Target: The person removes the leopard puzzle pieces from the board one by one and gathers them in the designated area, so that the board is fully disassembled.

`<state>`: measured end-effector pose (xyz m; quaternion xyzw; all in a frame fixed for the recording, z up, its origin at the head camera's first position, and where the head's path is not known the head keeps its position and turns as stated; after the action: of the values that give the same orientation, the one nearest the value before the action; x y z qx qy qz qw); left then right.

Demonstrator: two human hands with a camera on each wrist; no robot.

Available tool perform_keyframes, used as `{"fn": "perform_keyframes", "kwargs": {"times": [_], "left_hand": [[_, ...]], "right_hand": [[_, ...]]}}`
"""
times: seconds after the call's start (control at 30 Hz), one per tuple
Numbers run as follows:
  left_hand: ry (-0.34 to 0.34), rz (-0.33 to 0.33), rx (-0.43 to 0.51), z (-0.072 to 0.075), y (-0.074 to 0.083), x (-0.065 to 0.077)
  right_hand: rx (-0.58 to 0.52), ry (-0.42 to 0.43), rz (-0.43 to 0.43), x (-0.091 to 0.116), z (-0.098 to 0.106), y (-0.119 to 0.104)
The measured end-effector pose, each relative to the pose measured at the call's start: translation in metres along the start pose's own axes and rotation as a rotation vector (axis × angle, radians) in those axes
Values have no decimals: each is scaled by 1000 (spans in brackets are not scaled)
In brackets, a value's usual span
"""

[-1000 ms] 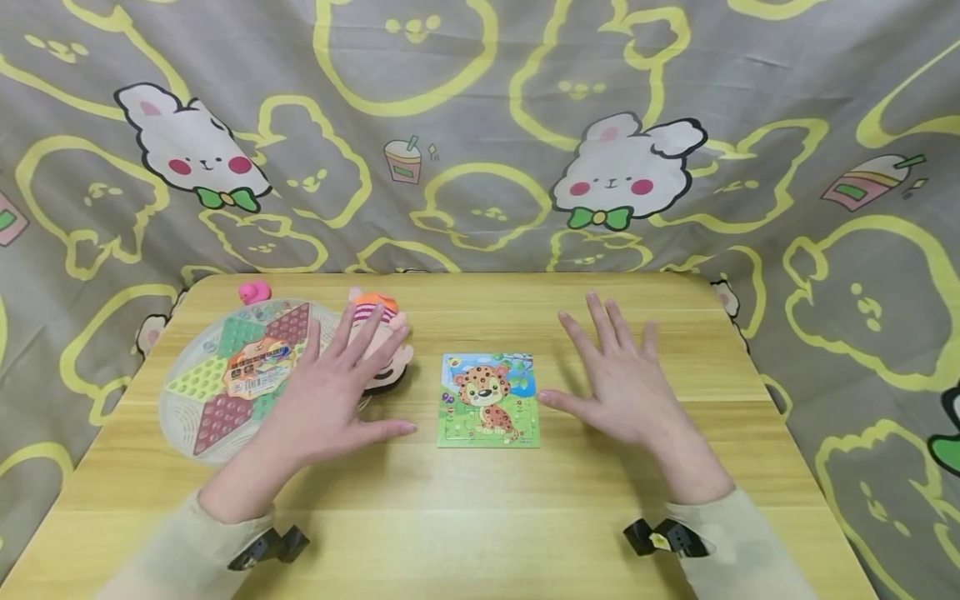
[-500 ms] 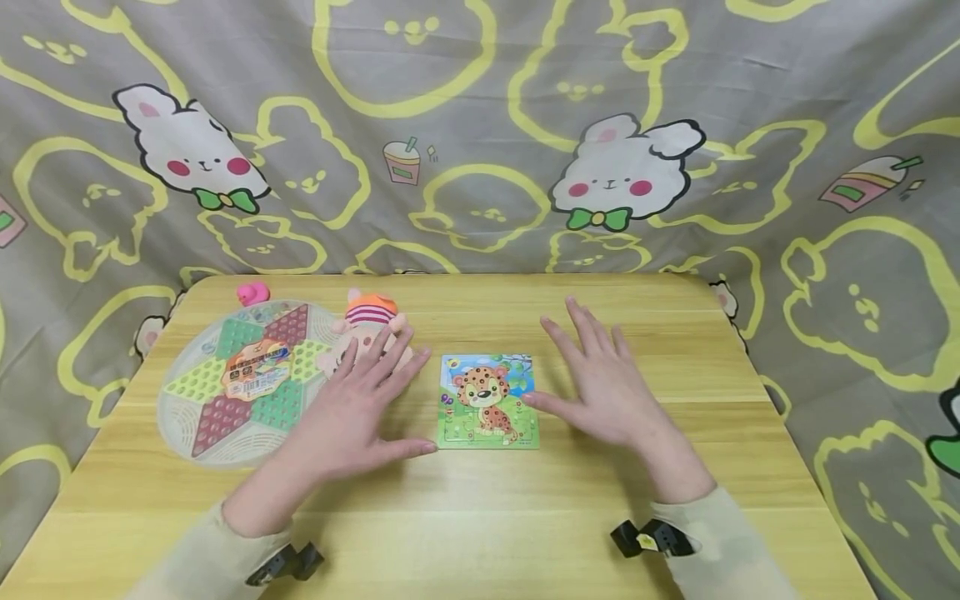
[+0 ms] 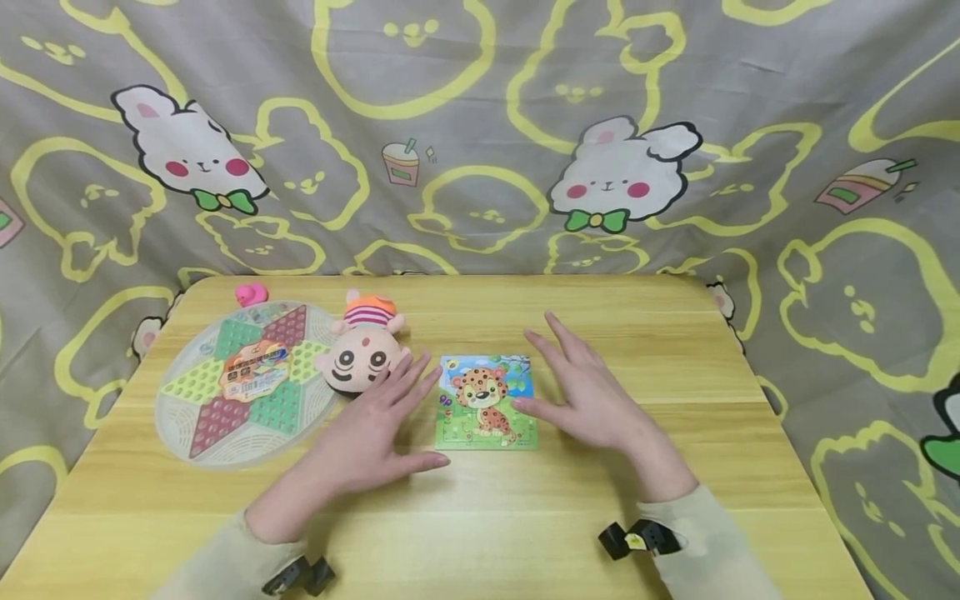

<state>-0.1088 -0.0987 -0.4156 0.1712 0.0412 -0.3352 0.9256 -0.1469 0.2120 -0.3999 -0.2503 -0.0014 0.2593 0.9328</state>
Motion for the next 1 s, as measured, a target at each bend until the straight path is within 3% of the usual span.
{"fn": "perform_keyframes", "kwargs": {"times": [0.77,1.0], "left_hand": [[-48,-4,111,-30,2,-8],[-108,-4,152,-37,4,-11]], "right_hand": [[-140,-35,37,-16,-21,-2],[-175,-61,51,-18,-26,-3]]}}
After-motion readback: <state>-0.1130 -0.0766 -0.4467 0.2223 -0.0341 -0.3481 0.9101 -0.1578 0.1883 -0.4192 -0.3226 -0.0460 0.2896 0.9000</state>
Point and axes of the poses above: each hand's wrist, its own x-axis away from the middle knuckle, its own z-axis out of the back of the hand, y = z × x, the point moved 3 cm from there along -x, towards the middle knuckle, and after that the axes turned 3 degrees about x, right-handed, at the moved point
